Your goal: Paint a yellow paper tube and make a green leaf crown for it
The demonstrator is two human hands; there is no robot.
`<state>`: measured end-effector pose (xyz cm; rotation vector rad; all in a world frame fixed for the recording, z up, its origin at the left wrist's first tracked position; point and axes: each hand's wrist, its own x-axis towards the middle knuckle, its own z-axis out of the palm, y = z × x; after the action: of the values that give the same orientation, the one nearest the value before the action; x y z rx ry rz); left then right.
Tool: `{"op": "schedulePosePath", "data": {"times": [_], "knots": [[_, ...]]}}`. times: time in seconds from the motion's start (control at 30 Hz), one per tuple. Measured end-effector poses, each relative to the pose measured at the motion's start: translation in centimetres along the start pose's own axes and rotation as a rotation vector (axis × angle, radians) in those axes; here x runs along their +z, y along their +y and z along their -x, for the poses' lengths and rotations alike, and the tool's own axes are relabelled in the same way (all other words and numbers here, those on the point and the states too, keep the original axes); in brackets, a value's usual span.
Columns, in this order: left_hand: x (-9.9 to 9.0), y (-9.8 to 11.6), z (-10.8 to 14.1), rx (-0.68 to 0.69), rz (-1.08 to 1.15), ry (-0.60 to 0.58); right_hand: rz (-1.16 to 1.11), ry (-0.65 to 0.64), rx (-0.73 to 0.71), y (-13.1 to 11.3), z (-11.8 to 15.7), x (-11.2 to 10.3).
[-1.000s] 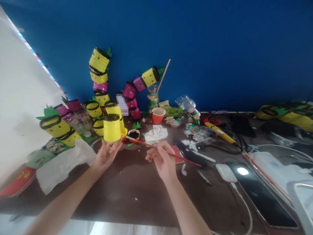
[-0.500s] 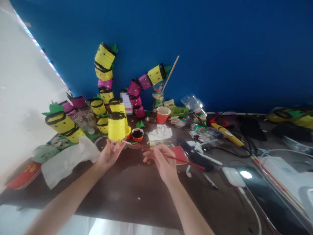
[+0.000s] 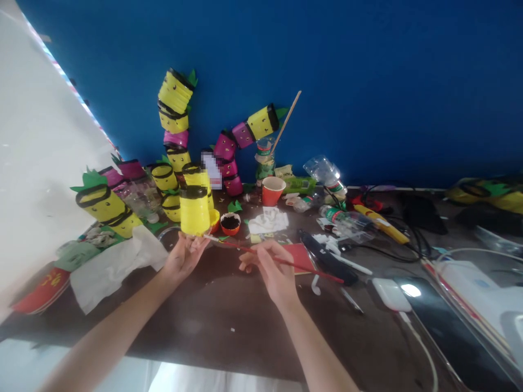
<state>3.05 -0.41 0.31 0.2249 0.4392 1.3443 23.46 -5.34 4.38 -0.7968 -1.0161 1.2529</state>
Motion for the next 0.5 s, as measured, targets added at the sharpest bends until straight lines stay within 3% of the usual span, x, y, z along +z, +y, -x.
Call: {"op": "schedulePosePath", "data": {"times": [0.27,0.5], "knots": [[-0.05,0.21,0.15,-0.005,-0.031,-0.018,0.044,0.112,-0.091,0.27,-0.34,-0.26],[-0.21,-0.22,-0.01,0.033,-0.05,-0.042,0.039,-0.021,-0.023,0.13,0.4,0.29]]}}
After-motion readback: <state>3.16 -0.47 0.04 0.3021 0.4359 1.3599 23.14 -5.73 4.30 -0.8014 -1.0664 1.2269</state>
